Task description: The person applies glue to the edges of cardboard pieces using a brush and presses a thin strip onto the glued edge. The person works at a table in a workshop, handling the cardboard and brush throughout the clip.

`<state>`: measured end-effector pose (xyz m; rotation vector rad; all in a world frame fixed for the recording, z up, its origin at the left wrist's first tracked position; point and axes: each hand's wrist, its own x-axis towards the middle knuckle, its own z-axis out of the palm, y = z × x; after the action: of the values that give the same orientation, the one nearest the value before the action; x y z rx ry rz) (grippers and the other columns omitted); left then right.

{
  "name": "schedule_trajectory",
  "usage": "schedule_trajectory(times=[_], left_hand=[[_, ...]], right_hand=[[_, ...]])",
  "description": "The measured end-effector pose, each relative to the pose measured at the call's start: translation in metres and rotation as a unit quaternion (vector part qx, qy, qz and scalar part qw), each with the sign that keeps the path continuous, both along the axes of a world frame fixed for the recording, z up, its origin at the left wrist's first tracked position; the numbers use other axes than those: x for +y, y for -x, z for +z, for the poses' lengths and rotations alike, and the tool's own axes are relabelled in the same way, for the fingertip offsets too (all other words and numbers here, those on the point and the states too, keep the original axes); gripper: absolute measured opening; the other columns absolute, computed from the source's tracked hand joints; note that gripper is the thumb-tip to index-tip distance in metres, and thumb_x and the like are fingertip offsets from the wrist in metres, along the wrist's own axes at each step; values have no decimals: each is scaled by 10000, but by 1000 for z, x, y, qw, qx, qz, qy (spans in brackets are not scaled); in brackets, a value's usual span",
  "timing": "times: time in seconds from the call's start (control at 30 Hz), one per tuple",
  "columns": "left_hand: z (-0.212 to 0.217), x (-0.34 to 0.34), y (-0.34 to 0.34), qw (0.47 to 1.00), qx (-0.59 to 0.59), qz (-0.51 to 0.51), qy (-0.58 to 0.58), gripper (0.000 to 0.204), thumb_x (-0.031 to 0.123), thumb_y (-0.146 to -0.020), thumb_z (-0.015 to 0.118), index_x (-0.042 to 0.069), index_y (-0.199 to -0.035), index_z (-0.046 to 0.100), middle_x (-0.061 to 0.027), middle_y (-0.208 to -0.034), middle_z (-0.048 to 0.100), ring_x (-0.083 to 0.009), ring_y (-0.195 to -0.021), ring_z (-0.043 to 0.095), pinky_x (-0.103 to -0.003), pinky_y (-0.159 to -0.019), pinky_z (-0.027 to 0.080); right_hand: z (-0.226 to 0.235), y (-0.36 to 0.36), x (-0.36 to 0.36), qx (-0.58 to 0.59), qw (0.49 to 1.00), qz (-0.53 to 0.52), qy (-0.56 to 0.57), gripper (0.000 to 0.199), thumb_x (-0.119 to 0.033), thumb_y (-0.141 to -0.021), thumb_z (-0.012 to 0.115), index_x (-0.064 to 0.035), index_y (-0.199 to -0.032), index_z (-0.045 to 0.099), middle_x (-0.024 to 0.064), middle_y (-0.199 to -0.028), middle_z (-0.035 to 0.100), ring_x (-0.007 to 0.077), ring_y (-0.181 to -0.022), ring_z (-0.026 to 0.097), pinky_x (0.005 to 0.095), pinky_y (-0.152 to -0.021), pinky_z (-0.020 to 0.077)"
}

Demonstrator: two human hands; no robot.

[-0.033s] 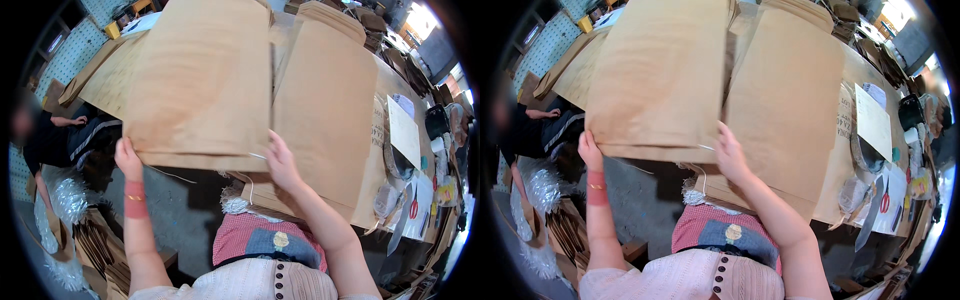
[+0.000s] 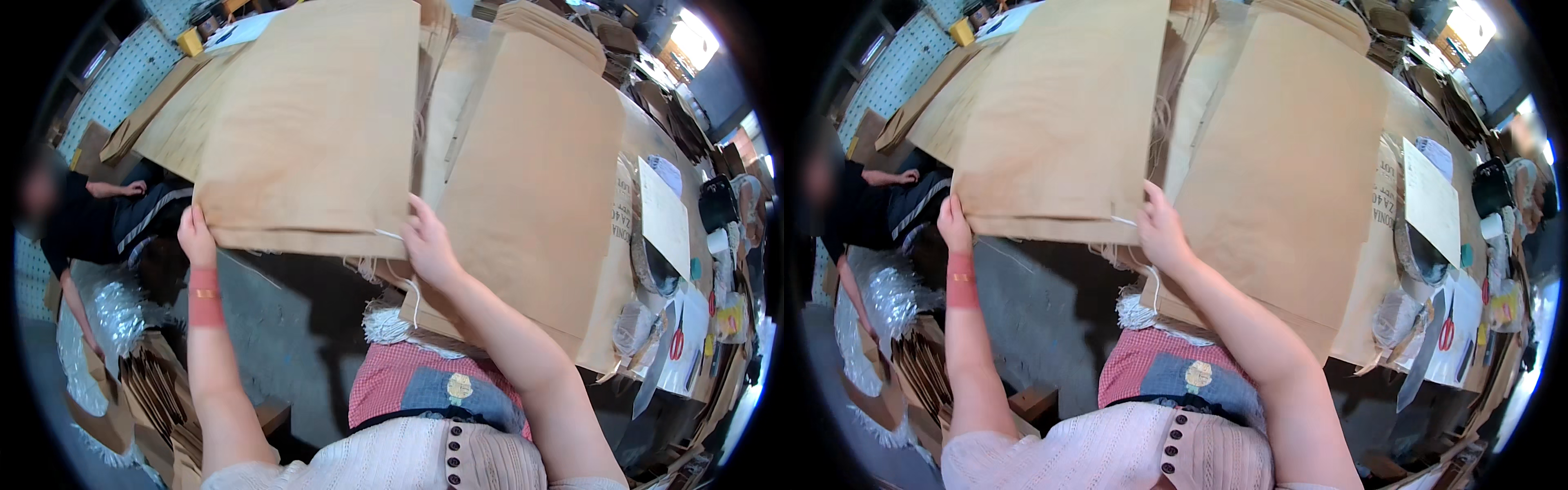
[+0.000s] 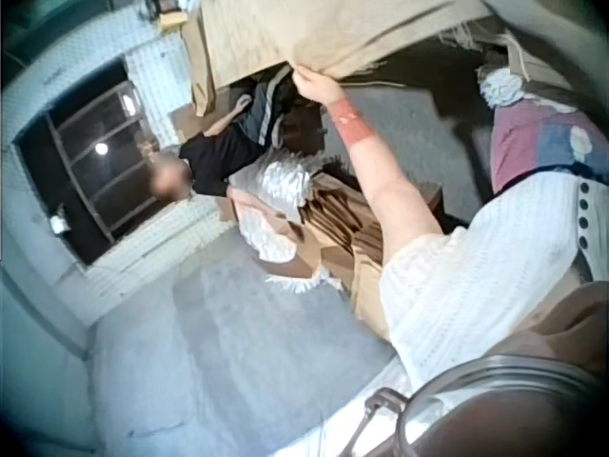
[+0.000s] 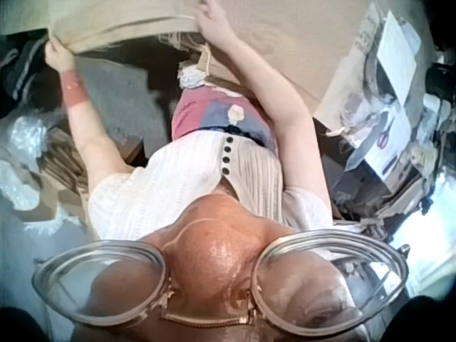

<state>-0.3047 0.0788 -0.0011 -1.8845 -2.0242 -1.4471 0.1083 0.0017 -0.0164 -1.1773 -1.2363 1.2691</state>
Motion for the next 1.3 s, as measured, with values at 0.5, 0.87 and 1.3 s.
schedule_trajectory(times=[0.5, 0.87, 1.3], left_hand=[[-36, -139, -171, 945, 106, -305, 47, 55, 42, -757, 664, 68, -733, 621, -83, -747, 620, -239, -662, 585, -342, -591, 466], [-130, -196, -303, 753, 301, -567, 145, 98, 144, -722, 570, 72, -752, 628, -48, -725, 568, -235, -734, 604, -356, -627, 496], [-45, -221, -278, 761, -190, -457, 420, 63, 37, -770, 593, 25, -825, 567, -113, -798, 572, -247, -700, 552, -359, -603, 434]], right_hand=[[34, -259, -212, -642, 732, -222, 41, 253, 5, -791, 531, -57, -982, 684, 130, -816, 627, 324, -764, 617, 367, -698, 485], [47, -345, -286, -765, 592, -240, 77, 300, -62, -847, 562, -116, -1142, 579, 108, -989, 595, 327, -859, 591, 374, -719, 479], [53, -132, -161, -151, 918, -366, -22, 121, -111, -834, 678, 5, -867, 660, 29, -786, 648, 84, -661, 572, 223, -591, 461]])
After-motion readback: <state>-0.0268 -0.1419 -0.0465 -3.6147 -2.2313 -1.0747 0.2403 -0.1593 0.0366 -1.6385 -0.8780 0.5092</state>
